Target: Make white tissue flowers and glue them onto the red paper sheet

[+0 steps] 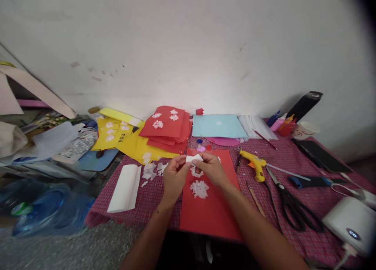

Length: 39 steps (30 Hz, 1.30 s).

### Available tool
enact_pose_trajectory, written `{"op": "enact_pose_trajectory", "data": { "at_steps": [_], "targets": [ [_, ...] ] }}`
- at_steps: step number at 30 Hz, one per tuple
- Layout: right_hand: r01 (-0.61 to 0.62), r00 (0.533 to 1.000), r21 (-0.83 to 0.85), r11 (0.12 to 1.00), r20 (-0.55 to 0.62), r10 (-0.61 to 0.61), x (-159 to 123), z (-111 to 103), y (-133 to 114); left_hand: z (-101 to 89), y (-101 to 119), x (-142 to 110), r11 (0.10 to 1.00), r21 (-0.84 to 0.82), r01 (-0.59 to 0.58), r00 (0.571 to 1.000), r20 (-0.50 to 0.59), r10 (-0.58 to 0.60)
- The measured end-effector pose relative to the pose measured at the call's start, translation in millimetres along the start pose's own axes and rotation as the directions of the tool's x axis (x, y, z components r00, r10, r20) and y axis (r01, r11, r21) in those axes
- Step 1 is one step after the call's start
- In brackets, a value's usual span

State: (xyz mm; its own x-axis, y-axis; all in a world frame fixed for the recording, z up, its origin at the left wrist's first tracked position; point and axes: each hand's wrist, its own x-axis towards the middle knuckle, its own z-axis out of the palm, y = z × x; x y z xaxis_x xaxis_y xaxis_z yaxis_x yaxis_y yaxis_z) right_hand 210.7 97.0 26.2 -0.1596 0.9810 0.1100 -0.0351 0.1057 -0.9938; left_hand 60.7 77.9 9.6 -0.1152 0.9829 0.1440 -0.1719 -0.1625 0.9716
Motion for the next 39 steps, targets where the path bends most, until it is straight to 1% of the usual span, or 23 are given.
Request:
{"op": "enact_pose_trajectory", "data": {
  "at_steps": [7, 10, 13, 24, 28, 32, 35, 39],
  "targets": [
    [0.009, 1.000, -0.085, 0.996, -0.017, -0.011, 0.4, 2.1, -3.8, 0.6, 3.1, -0.3, 0.999, -0.027, 0.026, 0.999, 0.037, -0.025],
    [-0.004, 1.000, -0.080, 0.997, -0.001, 0.004, 0.0, 2.3, -3.0, 0.0, 2.1, 0.5, 0.998, -0.035, 0.043, 0.999, 0.020, -0.042],
    [-0.015, 1.000, -0.071, 0.997, 0.005, 0.016, 0.0, 1.9, -3.1, -1.2, 0.7, 1.7, 0.999, -0.008, 0.044, 0.999, -0.013, -0.044],
    [-0.009, 1.000, -0.061, 0.998, 0.011, 0.009, -0.3, 1.3, -3.2, -4.4, 0.7, 2.0, 0.990, 0.141, -0.011, 1.000, -0.008, 0.013],
    [0.002, 1.000, -0.062, 0.998, 0.018, -0.001, 0.1, 0.6, -3.4, -4.7, 2.9, 1.3, 0.980, 0.194, -0.032, 0.999, 0.014, 0.030],
    [-0.005, 1.000, -0.051, 0.999, 0.017, 0.006, 0.6, 0.5, -4.9, -5.1, 4.0, 0.5, 0.977, 0.207, -0.048, 0.999, 0.025, 0.043],
    [-0.001, 1.000, -0.053, 0.999, 0.013, 0.002, 0.6, 0.5, -5.1, -6.0, 3.7, -0.4, 0.963, 0.256, -0.081, 0.997, 0.037, 0.074],
    [0.012, 1.000, -0.074, 0.997, 0.003, -0.011, 0.7, -0.4, -2.3, -6.1, 4.8, -1.3, 0.944, 0.305, -0.128, 0.991, 0.079, 0.108]
  ]
}}
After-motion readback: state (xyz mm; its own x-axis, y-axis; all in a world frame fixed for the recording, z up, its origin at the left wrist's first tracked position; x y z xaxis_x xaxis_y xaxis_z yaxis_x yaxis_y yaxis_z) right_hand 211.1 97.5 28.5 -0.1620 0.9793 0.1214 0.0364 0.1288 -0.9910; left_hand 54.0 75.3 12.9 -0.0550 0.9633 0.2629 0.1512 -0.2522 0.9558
